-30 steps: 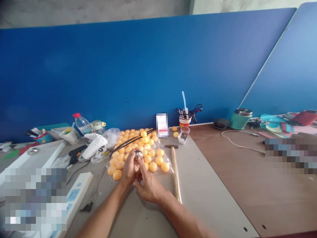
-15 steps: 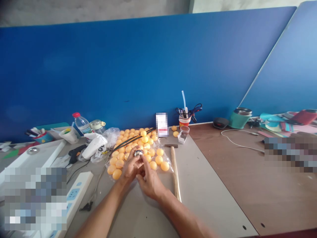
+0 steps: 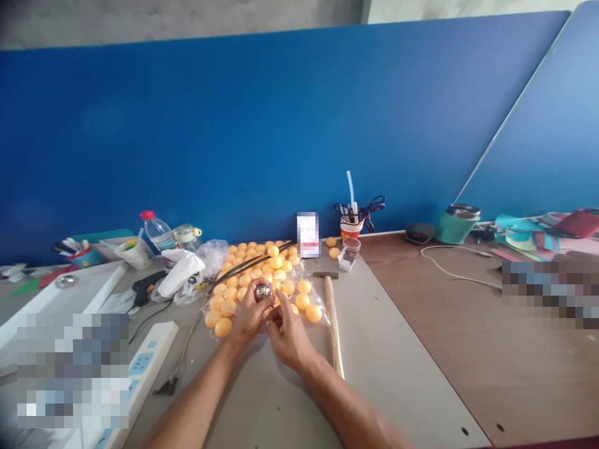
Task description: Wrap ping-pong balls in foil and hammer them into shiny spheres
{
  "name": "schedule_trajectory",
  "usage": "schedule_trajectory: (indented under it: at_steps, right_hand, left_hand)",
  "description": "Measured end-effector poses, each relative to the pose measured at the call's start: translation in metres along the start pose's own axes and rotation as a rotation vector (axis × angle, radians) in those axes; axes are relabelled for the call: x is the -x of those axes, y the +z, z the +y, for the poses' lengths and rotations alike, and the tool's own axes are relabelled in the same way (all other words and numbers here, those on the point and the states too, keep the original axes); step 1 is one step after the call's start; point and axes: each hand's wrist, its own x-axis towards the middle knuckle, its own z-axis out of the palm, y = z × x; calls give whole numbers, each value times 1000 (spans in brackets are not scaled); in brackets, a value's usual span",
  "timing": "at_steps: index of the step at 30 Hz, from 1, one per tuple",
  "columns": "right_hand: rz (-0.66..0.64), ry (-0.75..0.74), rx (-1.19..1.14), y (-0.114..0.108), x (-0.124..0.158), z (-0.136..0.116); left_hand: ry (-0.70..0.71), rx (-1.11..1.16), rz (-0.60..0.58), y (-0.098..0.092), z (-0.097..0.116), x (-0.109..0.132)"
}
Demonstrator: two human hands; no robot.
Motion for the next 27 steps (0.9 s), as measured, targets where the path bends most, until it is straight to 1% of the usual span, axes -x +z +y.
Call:
schedule_trajectory:
  at_steps: [3,7,11,17,21,27]
  right_hand:
    - [-14,-6,-4,0,0,1]
    - [-25,-28,-3,1,0,2]
    - [-21,-47,-14,1,0,1]
    - [-27,-43,-30,0,0,0]
    - [-29,-39,-62,-1,-1,-2]
    - [-18,-1,-88,-2,-2,-5]
  left_hand:
    - [22,5,-24,-1,0,0]
    - [38,-13,-17,-1,1,1]
    - [49,-26,-47,-2,0,2]
    - [44,-11,-89,-2,1,3]
    - [30,0,-97,-1,3,4]
    - [46,-28,-102,-3,3,2]
